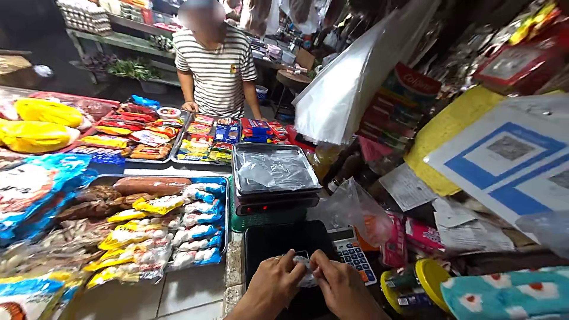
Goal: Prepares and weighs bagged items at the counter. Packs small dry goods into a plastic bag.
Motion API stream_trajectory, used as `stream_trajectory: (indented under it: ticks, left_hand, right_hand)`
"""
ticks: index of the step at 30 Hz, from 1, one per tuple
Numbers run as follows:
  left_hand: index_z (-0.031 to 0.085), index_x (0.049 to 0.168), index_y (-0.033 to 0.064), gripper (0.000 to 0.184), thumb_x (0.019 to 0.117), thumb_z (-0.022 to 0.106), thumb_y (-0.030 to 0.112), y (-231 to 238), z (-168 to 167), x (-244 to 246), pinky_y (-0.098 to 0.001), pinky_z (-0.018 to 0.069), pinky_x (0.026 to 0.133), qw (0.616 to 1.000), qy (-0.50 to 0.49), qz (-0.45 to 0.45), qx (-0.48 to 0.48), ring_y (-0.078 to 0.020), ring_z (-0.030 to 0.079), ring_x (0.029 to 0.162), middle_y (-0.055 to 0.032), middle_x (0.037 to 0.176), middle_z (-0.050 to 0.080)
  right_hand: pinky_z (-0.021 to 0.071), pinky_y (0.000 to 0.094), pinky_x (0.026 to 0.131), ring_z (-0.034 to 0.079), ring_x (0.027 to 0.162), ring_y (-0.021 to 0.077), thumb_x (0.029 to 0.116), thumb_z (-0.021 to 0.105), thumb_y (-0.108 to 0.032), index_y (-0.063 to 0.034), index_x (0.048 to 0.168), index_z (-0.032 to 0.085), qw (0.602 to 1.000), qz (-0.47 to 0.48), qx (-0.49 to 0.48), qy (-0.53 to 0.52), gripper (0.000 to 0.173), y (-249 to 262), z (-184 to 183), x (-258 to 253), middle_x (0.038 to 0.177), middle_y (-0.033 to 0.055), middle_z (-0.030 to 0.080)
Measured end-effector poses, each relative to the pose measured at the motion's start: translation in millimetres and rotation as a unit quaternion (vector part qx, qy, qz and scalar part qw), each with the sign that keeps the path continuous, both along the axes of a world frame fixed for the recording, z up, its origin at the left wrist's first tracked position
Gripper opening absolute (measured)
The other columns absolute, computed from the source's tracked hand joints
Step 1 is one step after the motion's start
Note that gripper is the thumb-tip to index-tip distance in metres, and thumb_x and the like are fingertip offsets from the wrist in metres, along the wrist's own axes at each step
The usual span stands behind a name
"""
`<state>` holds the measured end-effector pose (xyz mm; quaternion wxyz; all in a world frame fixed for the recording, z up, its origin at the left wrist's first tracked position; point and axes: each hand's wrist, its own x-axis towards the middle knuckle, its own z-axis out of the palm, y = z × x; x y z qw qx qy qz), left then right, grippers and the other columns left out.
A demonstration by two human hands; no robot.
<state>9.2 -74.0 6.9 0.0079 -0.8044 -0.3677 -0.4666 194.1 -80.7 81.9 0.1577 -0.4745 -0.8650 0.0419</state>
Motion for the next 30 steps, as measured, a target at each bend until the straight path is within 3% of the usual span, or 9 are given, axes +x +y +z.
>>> stream_trajectory:
  ticks: [5, 10, 14, 16, 18, 20, 23, 25, 30]
  left_hand:
    - [0.073, 0.105, 0.0025, 0.030, 0.0785, 0.065, -0.009, 5.1, 1.4, -13.2, -0.0421, 0.0578, 0.048, 0.988, -0.028, -0.077, -0.129, -0.0285, 0.072, 0.061, -0.0209, 0.121, 0.071]
    - [0.077, 0.105, 0.0069, 0.023, 0.0910, 0.059, 0.013, 8.5, 0.8, -12.9, -0.0373, 0.0606, 0.059, 0.993, -0.010, -0.037, -0.107, -0.0204, 0.075, 0.077, -0.0082, 0.116, 0.075]
    - [0.082, 0.099, 0.0108, 0.023, 0.0865, 0.072, 0.028, 10.1, 7.1, -11.9, -0.0395, 0.0627, 0.072, 0.985, -0.052, -0.031, -0.161, -0.0191, 0.077, 0.090, -0.0036, 0.109, 0.078]
    - [0.081, 0.097, 0.0090, 0.019, 0.0845, 0.072, 0.019, 13.2, 11.3, -11.8, -0.0354, 0.0611, 0.075, 0.979, -0.074, -0.060, -0.179, -0.0176, 0.075, 0.087, -0.0042, 0.106, 0.079]
    - [0.080, 0.096, 0.0062, 0.020, 0.0825, 0.067, 0.008, 15.9, 15.3, -11.4, -0.0303, 0.0600, 0.073, 0.975, -0.086, -0.086, -0.186, -0.0150, 0.074, 0.083, -0.0061, 0.104, 0.079]
    - [0.079, 0.096, 0.0043, 0.022, 0.0839, 0.062, 0.003, 17.5, 19.7, -12.6, -0.0240, 0.0592, 0.070, 0.968, -0.092, -0.108, -0.208, -0.0108, 0.073, 0.079, -0.0081, 0.103, 0.078]
    - [0.079, 0.099, 0.0043, 0.024, 0.0873, 0.059, 0.001, 19.6, 26.1, -16.7, -0.0214, 0.0592, 0.067, 0.959, -0.085, -0.119, -0.244, -0.0078, 0.073, 0.078, -0.0088, 0.106, 0.077]
    - [0.079, 0.100, 0.0046, 0.025, 0.0878, 0.058, 0.000, 20.0, 30.8, -20.0, -0.0231, 0.0600, 0.066, 0.957, -0.068, -0.117, -0.257, -0.0080, 0.073, 0.075, -0.0087, 0.106, 0.077]
    - [0.078, 0.103, 0.0007, 0.025, 0.0855, 0.062, -0.006, 15.6, 49.2, -25.7, -0.0258, 0.0619, 0.070, 0.936, -0.037, -0.140, -0.320, -0.0102, 0.073, 0.080, -0.0123, 0.110, 0.076]
  right_hand:
    - [0.0573, 0.0575, 0.066, 0.070, 0.067, 0.0372, 0.0999, 0.062, -0.022, -0.0049, 0.156, 0.040, 0.981, -0.175, -0.080, -0.022, 0.063, 42.5, 58.2, -12.1, 0.076, 0.0173, 0.071]
    - [0.0542, 0.0543, 0.086, 0.070, 0.094, 0.0402, 0.1058, 0.055, -0.026, -0.0089, 0.165, 0.010, 0.929, -0.335, -0.133, -0.089, 0.076, 74.5, 116.8, -22.2, 0.105, 0.0240, 0.070]
    - [0.0527, 0.0588, 0.078, 0.070, 0.086, 0.0431, 0.1037, 0.058, -0.024, -0.0109, 0.163, 0.028, 0.958, -0.268, -0.087, -0.049, 0.068, 60.2, 109.6, -16.0, 0.091, 0.0236, 0.071]
    - [0.0563, 0.0559, 0.067, 0.071, 0.073, 0.0360, 0.0991, 0.063, -0.021, -0.0101, 0.141, 0.063, 0.989, -0.146, -0.040, 0.007, 0.043, 44.4, 86.3, -10.4, 0.081, 0.0163, 0.072]
    - [0.0594, 0.0518, 0.079, 0.072, 0.095, 0.0321, 0.0978, 0.065, -0.019, -0.0105, 0.111, 0.077, 0.995, -0.020, -0.089, 0.035, 0.020, 28.6, 68.8, -10.3, 0.105, 0.0134, 0.073]
    - [0.0571, 0.0544, 0.086, 0.064, 0.115, 0.0392, 0.0948, 0.067, -0.017, -0.0096, 0.101, 0.080, 0.987, 0.027, -0.159, 0.024, 0.016, 15.5, 55.6, -14.5, 0.133, 0.0196, 0.064]
    - [0.0520, 0.0585, 0.092, 0.052, 0.130, 0.0465, 0.0963, 0.067, -0.015, -0.0079, 0.125, 0.072, 0.957, 0.005, -0.280, -0.067, 0.030, 10.2, 44.1, -19.4, 0.158, 0.0235, 0.040]
    - [0.0501, 0.0598, 0.094, 0.050, 0.132, 0.0481, 0.0979, 0.064, -0.013, -0.0083, 0.135, 0.065, 0.943, -0.023, -0.317, -0.097, 0.037, 9.8, 38.0, -20.8, 0.160, 0.0249, 0.035]
    - [0.0527, 0.0580, 0.087, 0.060, 0.120, 0.0446, 0.0988, 0.062, -0.013, -0.0043, 0.113, 0.075, 0.970, -0.019, -0.242, -0.018, 0.021, -1.1, 20.2, -14.2, 0.141, 0.0249, 0.057]
